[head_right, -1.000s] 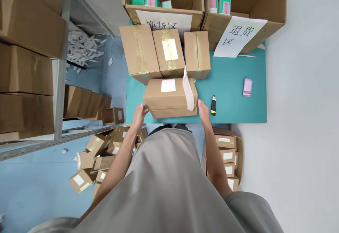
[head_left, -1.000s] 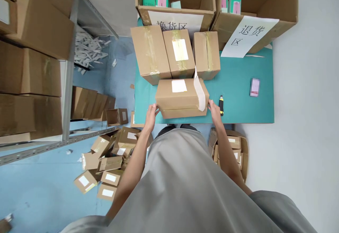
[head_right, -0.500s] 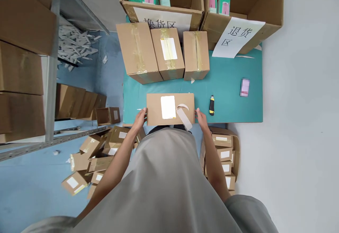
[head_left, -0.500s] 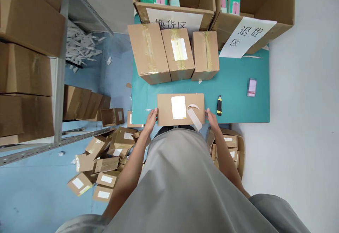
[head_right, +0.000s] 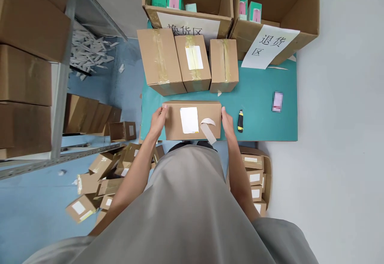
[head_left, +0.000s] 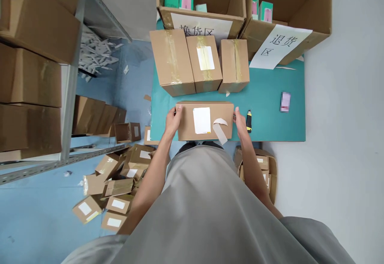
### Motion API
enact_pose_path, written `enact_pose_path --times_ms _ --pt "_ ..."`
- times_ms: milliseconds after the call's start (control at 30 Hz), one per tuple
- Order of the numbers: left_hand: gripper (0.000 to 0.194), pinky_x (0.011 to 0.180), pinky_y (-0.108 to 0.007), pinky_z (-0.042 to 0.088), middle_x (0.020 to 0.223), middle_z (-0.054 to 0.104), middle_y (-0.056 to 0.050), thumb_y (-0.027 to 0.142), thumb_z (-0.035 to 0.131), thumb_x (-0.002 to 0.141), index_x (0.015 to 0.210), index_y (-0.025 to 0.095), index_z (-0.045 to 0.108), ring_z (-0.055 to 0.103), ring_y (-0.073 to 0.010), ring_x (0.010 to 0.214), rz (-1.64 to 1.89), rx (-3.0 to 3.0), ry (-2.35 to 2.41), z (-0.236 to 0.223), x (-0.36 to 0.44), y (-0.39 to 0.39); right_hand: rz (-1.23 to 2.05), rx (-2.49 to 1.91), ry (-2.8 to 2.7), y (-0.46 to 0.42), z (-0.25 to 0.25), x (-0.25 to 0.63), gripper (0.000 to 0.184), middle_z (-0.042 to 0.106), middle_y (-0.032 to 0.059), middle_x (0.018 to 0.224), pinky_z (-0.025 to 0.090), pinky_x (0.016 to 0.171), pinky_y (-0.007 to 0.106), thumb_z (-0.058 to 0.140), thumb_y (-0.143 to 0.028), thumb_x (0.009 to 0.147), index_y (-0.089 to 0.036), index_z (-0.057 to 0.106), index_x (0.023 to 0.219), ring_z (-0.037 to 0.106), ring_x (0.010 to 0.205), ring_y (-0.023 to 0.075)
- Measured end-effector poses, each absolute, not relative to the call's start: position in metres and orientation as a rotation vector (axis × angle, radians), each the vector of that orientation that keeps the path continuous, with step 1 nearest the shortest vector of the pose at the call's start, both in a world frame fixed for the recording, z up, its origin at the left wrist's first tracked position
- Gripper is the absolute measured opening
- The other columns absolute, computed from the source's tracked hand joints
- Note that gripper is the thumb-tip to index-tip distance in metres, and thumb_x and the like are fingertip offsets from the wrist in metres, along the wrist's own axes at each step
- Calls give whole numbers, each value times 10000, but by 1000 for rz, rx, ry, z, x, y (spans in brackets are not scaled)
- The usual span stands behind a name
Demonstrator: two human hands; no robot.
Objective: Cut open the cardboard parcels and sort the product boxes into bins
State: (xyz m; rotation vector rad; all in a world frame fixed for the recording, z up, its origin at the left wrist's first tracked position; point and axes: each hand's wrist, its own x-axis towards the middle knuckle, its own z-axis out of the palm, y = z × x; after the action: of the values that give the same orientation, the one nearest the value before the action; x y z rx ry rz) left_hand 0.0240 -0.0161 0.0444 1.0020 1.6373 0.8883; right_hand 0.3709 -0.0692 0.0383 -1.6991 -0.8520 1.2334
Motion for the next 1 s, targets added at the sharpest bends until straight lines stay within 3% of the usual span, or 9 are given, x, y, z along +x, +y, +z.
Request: enact_pose_path --times_ms 200,300,400,600,733,900,1000 --pt "539 1183 -460 558 1327 790 -142 644 740 945 1224 183 759 712 -338 1312 1032 912 1586 48 5 -36 1196 -1678 -782 -86 49 371 811 829 130 1401 598 1226 541 552 -943 974 -241 850 1252 692 1485 384" --pt "576 1213 -503 566 1348 777 -169 458 816 799 1295 178 730 725 -349 1335 974 858 1583 35 -1 -56 1187 -1750 -775 -104 38 369 726 848 140 1330 611 1194 569 703 -885 879 -236 838 1176 744 1381 391" --pt "707 1212 -559 574 1364 761 -193 386 804 730 1390 160 689 730 -368 1350 891 791 1595 20 -6 -79 1192 -1828 -766 -124 25 367 679 862 152 1249 633 1143 590 799 -807 797 -227 812 1150 779 1276 395" --pt "739 1262 -574 539 1488 728 -205 427 842 798 1476 186 673 678 -378 1458 867 823 1588 6 -11 -86 1241 -1799 -744 -126 12 373 670 845 155 1335 627 1158 560 810 -772 799 -228 793 1190 772 1304 379" --pt "658 1329 -534 469 1561 707 -213 561 847 888 1410 177 731 633 -387 1524 878 783 1629 6 -7 -56 1206 -1788 -708 -96 7 378 746 829 146 1395 609 1185 526 797 -840 792 -222 816 1211 741 1370 356" --pt "732 1235 -518 532 1426 794 -201 768 627 982 1314 132 774 683 -388 1442 780 802 1595 17 3 -22 1300 -1792 -598 -61 7 373 821 873 132 1267 638 1138 498 734 -928 810 -198 862 1161 774 1326 355" --pt "748 1252 -497 501 1385 817 -180 809 534 1023 1241 148 807 682 -385 1428 728 897 1615 29 7 -16 1255 -1775 -538 -52 15 364 819 886 145 1215 635 1154 510 704 -930 865 -177 875 1139 780 1332 377"
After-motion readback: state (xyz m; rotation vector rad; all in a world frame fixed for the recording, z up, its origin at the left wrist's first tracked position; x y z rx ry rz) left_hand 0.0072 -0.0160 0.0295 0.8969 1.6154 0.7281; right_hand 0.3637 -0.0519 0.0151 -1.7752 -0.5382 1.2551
